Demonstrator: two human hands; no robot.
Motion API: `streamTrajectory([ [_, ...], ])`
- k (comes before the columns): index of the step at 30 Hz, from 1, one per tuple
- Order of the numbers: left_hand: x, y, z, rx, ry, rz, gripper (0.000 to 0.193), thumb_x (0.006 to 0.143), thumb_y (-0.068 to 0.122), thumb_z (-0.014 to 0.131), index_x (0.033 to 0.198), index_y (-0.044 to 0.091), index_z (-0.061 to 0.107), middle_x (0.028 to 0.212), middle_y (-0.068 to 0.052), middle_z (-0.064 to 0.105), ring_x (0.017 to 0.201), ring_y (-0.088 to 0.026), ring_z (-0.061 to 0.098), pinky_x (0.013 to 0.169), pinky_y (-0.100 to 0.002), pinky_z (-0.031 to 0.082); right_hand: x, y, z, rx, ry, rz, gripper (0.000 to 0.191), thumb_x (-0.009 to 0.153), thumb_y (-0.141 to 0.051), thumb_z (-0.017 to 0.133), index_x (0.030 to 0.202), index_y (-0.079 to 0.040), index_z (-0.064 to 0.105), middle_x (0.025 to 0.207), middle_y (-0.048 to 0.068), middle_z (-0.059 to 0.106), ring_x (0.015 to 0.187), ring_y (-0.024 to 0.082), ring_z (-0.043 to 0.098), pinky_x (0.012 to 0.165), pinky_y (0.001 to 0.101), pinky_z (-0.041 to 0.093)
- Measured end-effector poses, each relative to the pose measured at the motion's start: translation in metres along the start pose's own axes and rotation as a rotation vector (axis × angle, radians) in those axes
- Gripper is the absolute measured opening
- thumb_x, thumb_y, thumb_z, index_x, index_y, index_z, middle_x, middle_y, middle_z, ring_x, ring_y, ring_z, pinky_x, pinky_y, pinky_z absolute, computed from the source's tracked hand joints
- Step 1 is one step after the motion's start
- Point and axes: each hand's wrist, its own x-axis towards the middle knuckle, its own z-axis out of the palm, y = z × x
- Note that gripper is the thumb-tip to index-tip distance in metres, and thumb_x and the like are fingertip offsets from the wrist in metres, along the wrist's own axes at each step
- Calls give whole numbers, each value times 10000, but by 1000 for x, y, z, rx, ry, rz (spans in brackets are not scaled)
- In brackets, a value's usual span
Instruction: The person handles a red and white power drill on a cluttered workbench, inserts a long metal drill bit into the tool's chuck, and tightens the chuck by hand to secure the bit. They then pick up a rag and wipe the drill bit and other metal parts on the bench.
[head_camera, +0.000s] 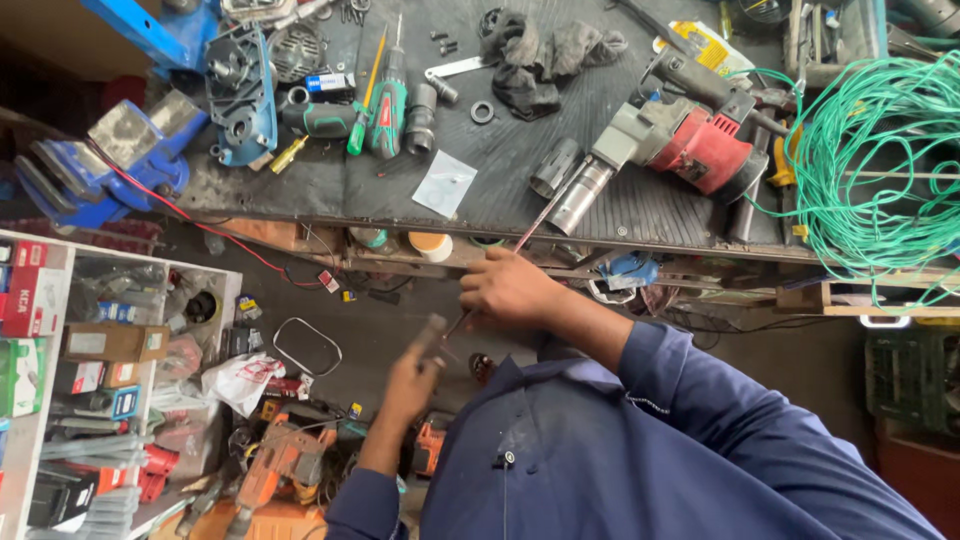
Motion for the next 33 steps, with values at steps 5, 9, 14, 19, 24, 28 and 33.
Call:
streamTrajectory([
  [5,-7,18,7,-218,-59,628,459,1047,178,580,1497,158,488,705,39,560,643,-45,511,591,-224,452,-6,6,1,-92,-7,8,181,827,-344,721,796,-188,633,824,-24,585,888,180,611,751,393,414],
  [9,-9,9,6,8,33,6,574,902,109,586,1475,143,555,619,39,490,534,-66,424,485,-266,396,-11,7,2,-101,7,43,181,816,-338,717,769,-194,618,822,-35,581,878,182,601,755,377,410],
  [14,2,-20,7,-429,-163,326,280,1004,70,589,1241,-15,713,728,28,588,599,-63,510,558,-254,445,-13,9,-1,-161,13,38,167,829,-302,716,748,-191,620,803,-28,576,869,176,602,744,375,406],
  [19,0,-25,21,-248,-11,72,278,969,60,625,1224,-31,686,693,26,570,578,-70,507,519,-269,422,-13,10,-7,-89,56,80,154,819,-287,730,759,-183,634,807,-23,585,848,196,588,767,379,409],
  [24,-10,14,20,-493,48,360,466,951,113,597,1415,87,576,677,20,593,544,-59,491,494,-236,428,-17,15,-10,-71,74,88,156,804,-282,732,759,-172,631,824,-14,594,865,210,590,777,380,412],
  [28,-12,38,24,32,148,340,405,976,175,575,1371,85,572,769,-24,678,652,-85,547,573,-242,458,-18,13,-11,-62,85,81,165,801,-286,732,761,-168,624,837,-15,598,881,209,595,797,379,416],
  [33,-14,31,31,-233,29,88,504,1087,379,535,1088,-48,804,690,-16,645,585,-53,516,517,-227,381,-12,-12,-6,-81,56,33,166,793,-278,725,763,-153,620,821,5,589,860,210,596,799,381,427],
])
